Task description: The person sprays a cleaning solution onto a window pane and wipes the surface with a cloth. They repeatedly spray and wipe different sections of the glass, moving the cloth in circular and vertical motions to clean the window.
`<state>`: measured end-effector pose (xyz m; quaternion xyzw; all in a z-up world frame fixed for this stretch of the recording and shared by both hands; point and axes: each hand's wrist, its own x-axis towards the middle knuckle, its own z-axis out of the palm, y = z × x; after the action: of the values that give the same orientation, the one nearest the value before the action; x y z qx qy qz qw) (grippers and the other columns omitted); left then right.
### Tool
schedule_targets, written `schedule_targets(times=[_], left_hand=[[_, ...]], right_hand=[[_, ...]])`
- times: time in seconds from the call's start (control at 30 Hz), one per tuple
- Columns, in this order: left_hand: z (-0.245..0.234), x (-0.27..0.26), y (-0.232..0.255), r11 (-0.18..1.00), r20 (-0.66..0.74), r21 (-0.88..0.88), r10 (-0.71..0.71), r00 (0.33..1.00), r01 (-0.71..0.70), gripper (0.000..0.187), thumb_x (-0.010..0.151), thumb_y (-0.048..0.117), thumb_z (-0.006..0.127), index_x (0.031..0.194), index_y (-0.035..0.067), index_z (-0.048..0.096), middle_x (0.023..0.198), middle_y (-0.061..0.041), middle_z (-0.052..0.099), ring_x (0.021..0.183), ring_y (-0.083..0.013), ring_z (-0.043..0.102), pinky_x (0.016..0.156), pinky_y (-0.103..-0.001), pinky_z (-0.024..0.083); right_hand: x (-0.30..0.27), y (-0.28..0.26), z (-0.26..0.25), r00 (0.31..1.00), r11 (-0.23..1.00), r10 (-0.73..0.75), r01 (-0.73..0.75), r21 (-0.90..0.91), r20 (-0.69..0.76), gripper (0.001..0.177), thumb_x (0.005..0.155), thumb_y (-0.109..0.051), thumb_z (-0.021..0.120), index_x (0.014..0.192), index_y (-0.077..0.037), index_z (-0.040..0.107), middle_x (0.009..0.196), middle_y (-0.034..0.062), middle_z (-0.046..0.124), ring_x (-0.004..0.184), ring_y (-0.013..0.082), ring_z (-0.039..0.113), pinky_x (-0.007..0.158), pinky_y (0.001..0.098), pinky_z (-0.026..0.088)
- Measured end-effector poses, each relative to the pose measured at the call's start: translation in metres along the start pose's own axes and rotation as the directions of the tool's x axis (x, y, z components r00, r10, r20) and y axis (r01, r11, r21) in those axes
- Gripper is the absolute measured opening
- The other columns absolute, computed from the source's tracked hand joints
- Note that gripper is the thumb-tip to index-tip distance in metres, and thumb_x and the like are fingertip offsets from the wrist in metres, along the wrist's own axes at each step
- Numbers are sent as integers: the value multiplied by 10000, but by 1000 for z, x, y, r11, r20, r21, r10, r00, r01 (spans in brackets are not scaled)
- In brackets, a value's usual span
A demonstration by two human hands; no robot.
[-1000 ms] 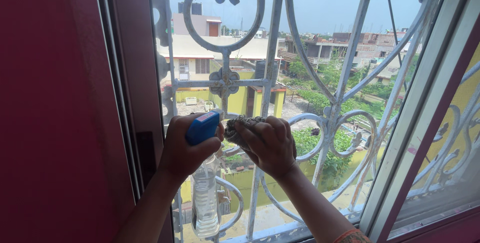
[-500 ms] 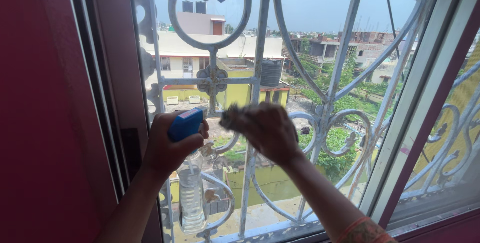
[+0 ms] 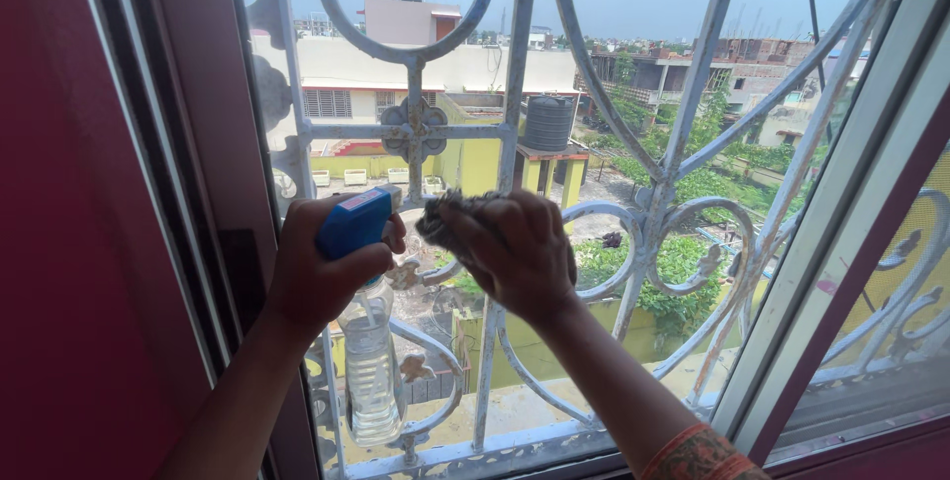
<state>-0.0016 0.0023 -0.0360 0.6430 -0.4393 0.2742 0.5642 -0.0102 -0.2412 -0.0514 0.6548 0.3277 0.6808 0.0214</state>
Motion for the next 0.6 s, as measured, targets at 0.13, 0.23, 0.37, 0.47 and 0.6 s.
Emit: schedule_targets(times=[0.13,0.23,0.37,0.47,0.6], left_hand=[[3,-2,2,995,-13,-66,-82,997,81,231,708,74,693,917,-19,727,833,-87,754,751,-141,744,698,-311,627],[4,-12,3,986,-2,-121,-112,994,111,215,727,75,674,908,-31,725,836,-87,746,760,-141,730,698,-313,614],[9,-26,2,991,-12,-54,-120,993,119,207,713,80,679,884,-20,740,813,-87,758,745,-143,735,694,-307,607],[10,-25,-2,991,-20,-48,-127,992,126,205,700,80,686,874,-12,743,818,-85,764,741,-145,742,691,-306,611],[11,-26,-5,990,-23,-69,-126,992,124,212,697,78,689,885,-7,738,829,-83,757,753,-144,738,698,-307,614]], right_hand=[[-28,-20,-5,999,999,-53,53,11,-1,410,938,-366,813,1307,-246,681,1070,-26,529,1034,192,527,878,384,453],[-43,-32,-18,994,997,-76,73,39,75,391,922,-320,792,1295,-260,691,1061,-41,531,1034,172,533,875,369,463],[-42,-24,-28,973,973,-124,81,216,195,365,944,-283,774,1296,-233,692,1058,-37,531,1064,170,553,891,355,481],[-22,-6,-25,978,975,-113,74,211,178,385,940,-328,802,1297,-243,686,1034,-24,537,978,186,519,835,361,468],[22,27,-13,999,981,-7,-3,196,49,425,923,-314,841,1296,-226,659,1095,1,550,1035,220,528,889,400,460]])
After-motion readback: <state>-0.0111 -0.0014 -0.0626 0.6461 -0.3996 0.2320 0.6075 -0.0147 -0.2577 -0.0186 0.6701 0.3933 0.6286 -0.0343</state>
